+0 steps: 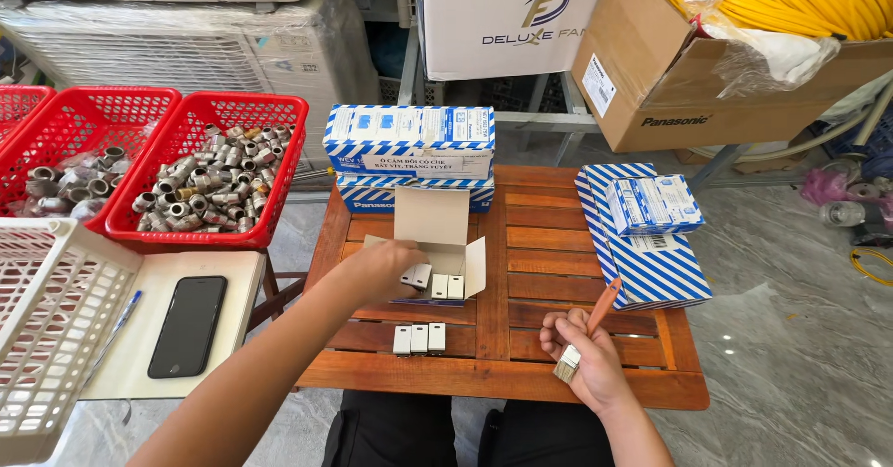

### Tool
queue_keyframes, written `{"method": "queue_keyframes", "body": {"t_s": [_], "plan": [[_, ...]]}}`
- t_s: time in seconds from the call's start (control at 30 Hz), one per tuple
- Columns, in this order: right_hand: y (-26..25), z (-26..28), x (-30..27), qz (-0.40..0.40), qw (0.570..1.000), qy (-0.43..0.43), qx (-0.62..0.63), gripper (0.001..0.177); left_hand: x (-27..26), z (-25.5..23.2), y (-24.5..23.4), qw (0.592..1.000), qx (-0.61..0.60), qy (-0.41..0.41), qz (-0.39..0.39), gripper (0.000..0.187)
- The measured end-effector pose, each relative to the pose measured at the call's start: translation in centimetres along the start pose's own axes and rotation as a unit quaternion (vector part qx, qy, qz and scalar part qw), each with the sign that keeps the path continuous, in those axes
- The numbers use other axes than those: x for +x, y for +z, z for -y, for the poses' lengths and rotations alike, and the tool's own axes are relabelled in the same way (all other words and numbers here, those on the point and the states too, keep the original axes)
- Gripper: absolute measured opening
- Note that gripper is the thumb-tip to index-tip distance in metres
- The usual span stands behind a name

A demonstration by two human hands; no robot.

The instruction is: The person takes electrical switches out of a box on a wooden table, brushes each switch with a small brush, and then places them on the table.

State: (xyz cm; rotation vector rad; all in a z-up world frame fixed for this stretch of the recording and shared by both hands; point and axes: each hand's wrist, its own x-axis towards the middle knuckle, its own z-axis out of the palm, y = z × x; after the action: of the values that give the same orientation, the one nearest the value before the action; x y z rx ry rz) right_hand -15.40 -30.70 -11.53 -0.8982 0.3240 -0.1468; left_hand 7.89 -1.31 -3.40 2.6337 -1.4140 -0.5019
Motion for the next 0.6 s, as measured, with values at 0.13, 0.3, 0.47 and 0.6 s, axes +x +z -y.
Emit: {"method": "queue_keyframes", "body": {"t_s": [0.13, 0.3, 0.47, 0.6], "plan": [[0.0, 0.1, 0.0, -0.006, 1.000, 0.002, -0.005, 0.034, -1.1, -0.3, -0.2, 0.997, -0.011, -0.025, -0.071, 0.054], [-0.8, -0.8, 0.6, -0.020, 1.000, -0.004, 0.011, 0.031, -7.6, -5.4, -2.1, 0.955, -0.094, -0.104, -0.259, 0.055], [-0.3, 0.0, 0.3, 0.000, 1.000, 0.019, -0.001, 0.030, -13.0, -6.6, 0.4, 0.935, -0.152, -0.196, -0.254, 0.039], [0.0, 0.2, 0.2, 0.009, 1.000, 0.018, -0.013, 0.029, -14.3, -6.8, 0.7, 0.883, -0.189, -0.399, -0.158, 0.034]]}}
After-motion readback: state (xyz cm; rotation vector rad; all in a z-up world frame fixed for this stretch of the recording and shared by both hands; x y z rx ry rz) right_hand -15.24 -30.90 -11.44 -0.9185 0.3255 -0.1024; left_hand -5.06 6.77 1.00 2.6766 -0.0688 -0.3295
